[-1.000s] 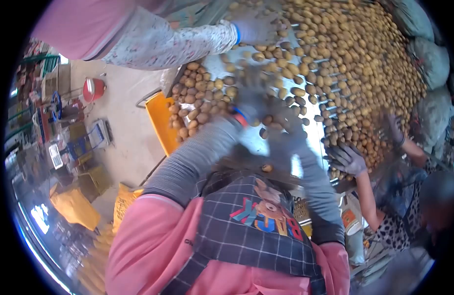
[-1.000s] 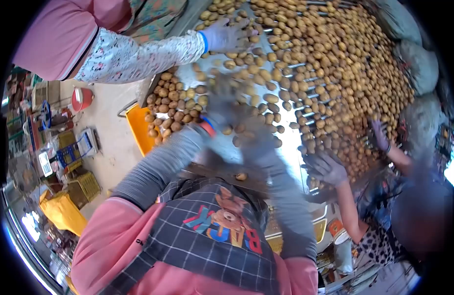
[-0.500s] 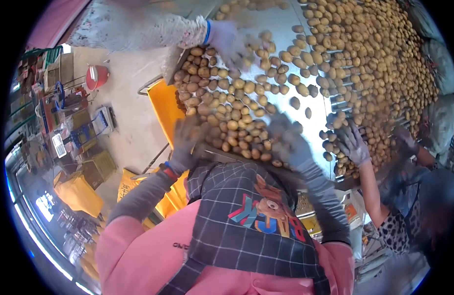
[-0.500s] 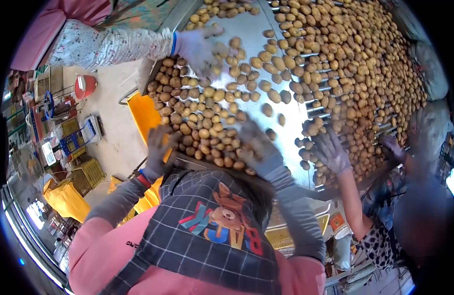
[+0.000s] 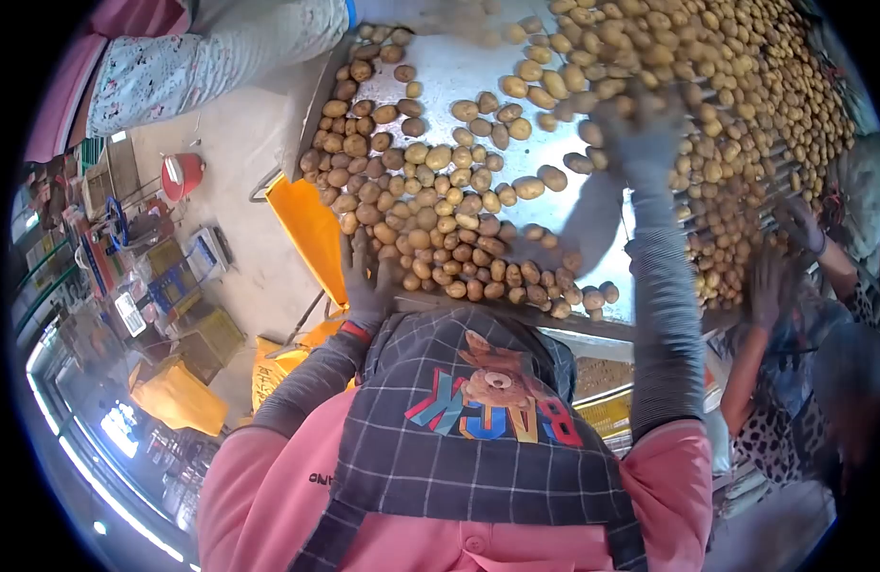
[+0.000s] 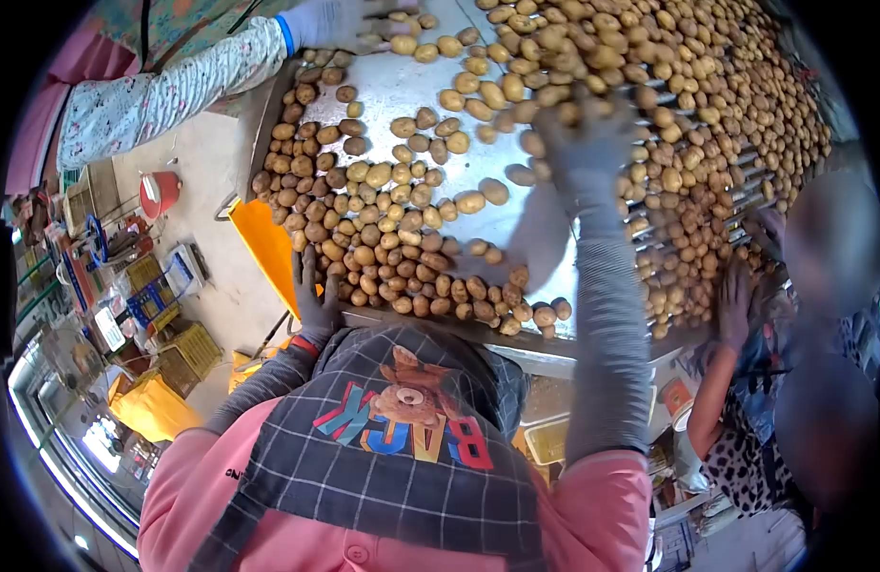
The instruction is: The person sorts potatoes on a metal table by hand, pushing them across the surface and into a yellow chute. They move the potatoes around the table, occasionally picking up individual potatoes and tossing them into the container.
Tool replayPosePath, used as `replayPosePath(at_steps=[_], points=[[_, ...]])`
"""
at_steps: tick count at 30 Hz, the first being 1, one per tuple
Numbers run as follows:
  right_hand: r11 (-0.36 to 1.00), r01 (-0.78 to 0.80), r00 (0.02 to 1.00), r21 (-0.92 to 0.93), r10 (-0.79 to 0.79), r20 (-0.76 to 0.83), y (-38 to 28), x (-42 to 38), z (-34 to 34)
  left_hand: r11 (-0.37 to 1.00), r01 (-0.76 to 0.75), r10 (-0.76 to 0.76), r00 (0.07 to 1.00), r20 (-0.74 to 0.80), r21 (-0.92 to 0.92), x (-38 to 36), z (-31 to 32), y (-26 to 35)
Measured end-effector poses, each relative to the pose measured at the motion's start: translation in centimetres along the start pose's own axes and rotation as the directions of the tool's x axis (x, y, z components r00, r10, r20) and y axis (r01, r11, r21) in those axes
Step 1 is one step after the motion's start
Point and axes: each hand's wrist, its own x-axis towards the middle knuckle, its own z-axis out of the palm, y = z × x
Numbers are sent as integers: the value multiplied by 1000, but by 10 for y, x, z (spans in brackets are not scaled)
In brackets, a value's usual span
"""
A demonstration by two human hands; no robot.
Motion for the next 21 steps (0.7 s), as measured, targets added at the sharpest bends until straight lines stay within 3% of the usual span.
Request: replayPosePath(at_steps=[1, 3, 5, 7, 9, 10, 11, 12, 13, 14, 15, 16, 17, 18, 19, 21], points=[[982, 162, 986, -102, -166, -34, -19, -18, 5, 1000, 2, -2, 1000, -10, -9, -1, -1, 1], [978, 158, 975, 133, -176, 133, -53, -59, -16, 999, -32, 32, 999, -13, -2, 0, 0, -3], [827, 248, 877, 504, -412, 245, -45, -105, -32, 999, -32, 31, 999, 13, 33, -1, 0, -10], [755, 86, 848, 650, -398, 350, -27, -126, -91, 994, -56, 58, 998, -16, 93, 3, -1, -8], [857, 234, 909, 459, -360, 210, 64, -159, -104, 933, -194, 235, 966, -105, 302, 16, -15, 20], [912, -38, 956, 409, -86, 282, 93, -167, -124, 940, -273, 298, 949, -103, 204, 24, -19, 41], [887, -309, 923, 343, 192, 334, 115, -174, -144, 927, -366, 373, 922, -105, 78, 33, -8, 52], [895, -301, 927, 330, 192, 322, 139, -193, -146, 890, -453, 445, 887, -125, -46, 43, 4, 65], [884, -337, 934, 323, 272, 231, 164, -224, -129, 859, -510, 506, 859, -74, -44, 46, 17, 90], [870, -374, 927, 322, 349, 134, 176, -250, -116, 766, -629, 628, 776, -56, -133, 51, 31, 111], [885, -456, 881, 99, 432, 192, 166, -266, -112, 718, -676, 694, 713, 100, -166, 42, 43, 131], [766, -641, 733, 53, 590, 338, 112, -254, -131, 670, -713, 741, 624, 248, -206, 36, 50, 143], [700, -582, 799, 414, 395, 454, 103, -269, -126, 666, -715, 745, 624, 235, -214, 27, 59, 135], [985, -165, 875, 53, 121, 469, 99, -295, -120, 549, -811, 816, 470, 336, -200, 14, 75, 119], [839, -387, 739, 382, 35, 673, 58, -278, -155, 415, -888, 850, 302, 432, -196, 8, 84, 110], [965, -162, 773, 208, -7, 635, 74, -296, -149, 433, -889, 816, 318, 482, -146, 19, 53, 86]])
